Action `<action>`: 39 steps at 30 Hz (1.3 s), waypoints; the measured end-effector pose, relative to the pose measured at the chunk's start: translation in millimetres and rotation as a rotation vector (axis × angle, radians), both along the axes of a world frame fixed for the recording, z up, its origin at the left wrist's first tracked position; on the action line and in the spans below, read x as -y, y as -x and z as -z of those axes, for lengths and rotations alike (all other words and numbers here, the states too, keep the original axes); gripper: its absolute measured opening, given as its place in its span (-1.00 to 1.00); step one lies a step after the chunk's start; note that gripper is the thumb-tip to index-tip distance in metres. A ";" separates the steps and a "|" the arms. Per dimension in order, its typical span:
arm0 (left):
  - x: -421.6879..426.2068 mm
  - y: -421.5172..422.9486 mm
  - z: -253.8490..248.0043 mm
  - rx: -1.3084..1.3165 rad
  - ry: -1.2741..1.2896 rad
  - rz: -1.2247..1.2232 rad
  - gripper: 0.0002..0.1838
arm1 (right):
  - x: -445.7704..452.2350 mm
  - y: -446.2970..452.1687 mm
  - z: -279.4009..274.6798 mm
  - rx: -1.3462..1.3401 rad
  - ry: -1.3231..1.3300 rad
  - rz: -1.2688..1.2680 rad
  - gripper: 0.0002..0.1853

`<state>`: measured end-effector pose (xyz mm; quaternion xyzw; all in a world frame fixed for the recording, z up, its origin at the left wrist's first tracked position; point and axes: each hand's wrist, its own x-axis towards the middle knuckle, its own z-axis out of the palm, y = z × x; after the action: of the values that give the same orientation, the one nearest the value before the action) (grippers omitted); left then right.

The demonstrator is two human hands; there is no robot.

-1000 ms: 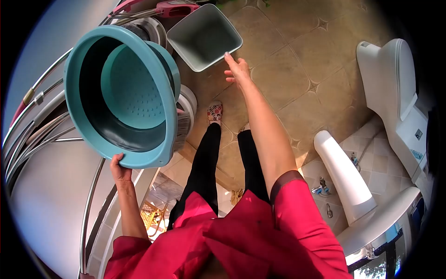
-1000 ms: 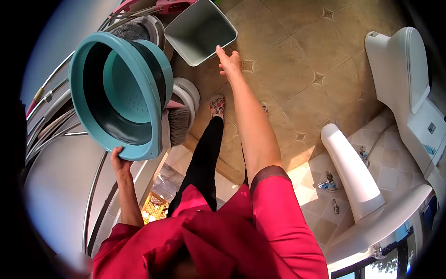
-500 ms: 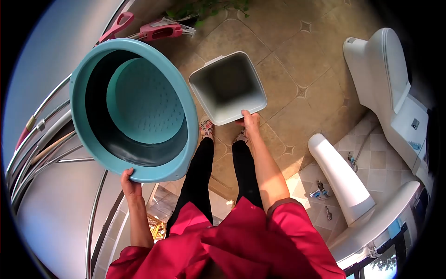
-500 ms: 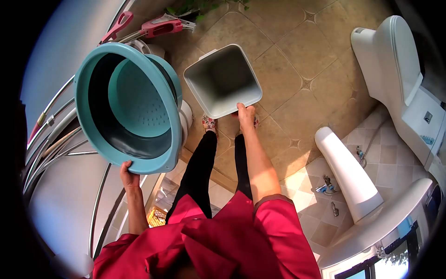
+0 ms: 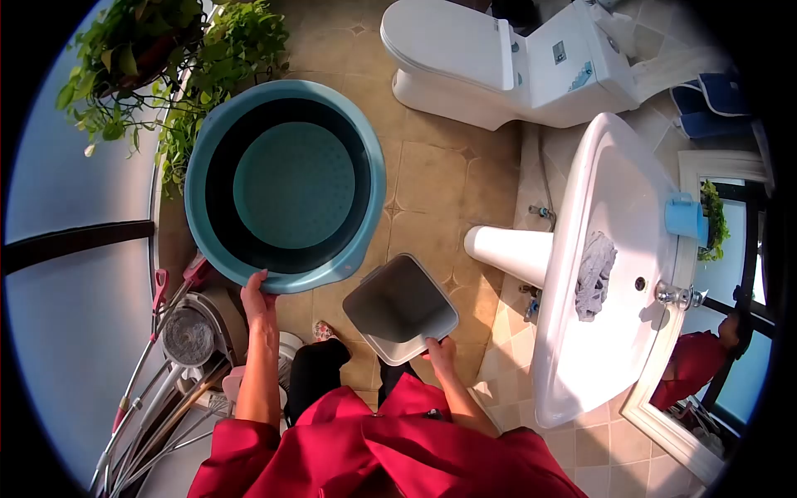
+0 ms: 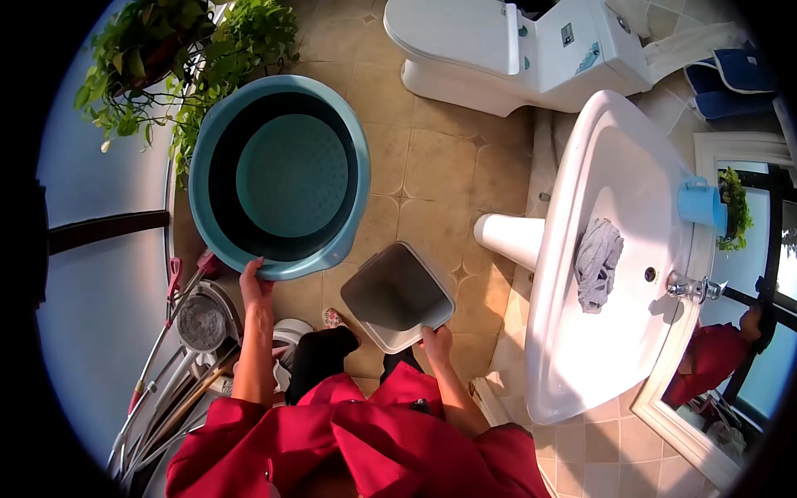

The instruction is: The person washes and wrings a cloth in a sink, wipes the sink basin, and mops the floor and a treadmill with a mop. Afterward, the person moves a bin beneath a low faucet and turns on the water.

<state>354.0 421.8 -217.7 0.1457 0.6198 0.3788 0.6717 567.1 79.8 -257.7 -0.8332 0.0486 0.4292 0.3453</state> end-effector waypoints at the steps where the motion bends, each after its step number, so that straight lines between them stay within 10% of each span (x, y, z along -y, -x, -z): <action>1: -17.2 -35.0 -4.8 0.004 0.013 0.012 -0.86 | -4.7 -4.4 -18.6 0.009 -0.018 0.029 -0.77; 19: -251.3 -513.3 47.6 0.106 0.005 0.431 -0.65 | -94.5 30.8 -36.9 0.241 0.227 0.280 -0.75; 27: -260.9 -529.0 38.6 0.414 -0.159 0.670 -0.24 | -84.2 41.1 -37.1 0.012 0.104 0.547 -0.76; 32: -219.7 -477.9 35.8 0.234 -0.183 0.845 -0.48 | -48.1 59.9 -20.9 -0.080 0.041 0.755 -0.72; 39: 4.0 -352.4 -135.6 0.021 -0.904 1.199 -0.50 | 60.6 58.6 1.2 0.106 0.092 0.655 -0.65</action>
<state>706.4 417.7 -82.1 0.7164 0.2118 0.1671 0.6434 508.6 19.3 -258.9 -0.8092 0.3152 0.2488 0.4288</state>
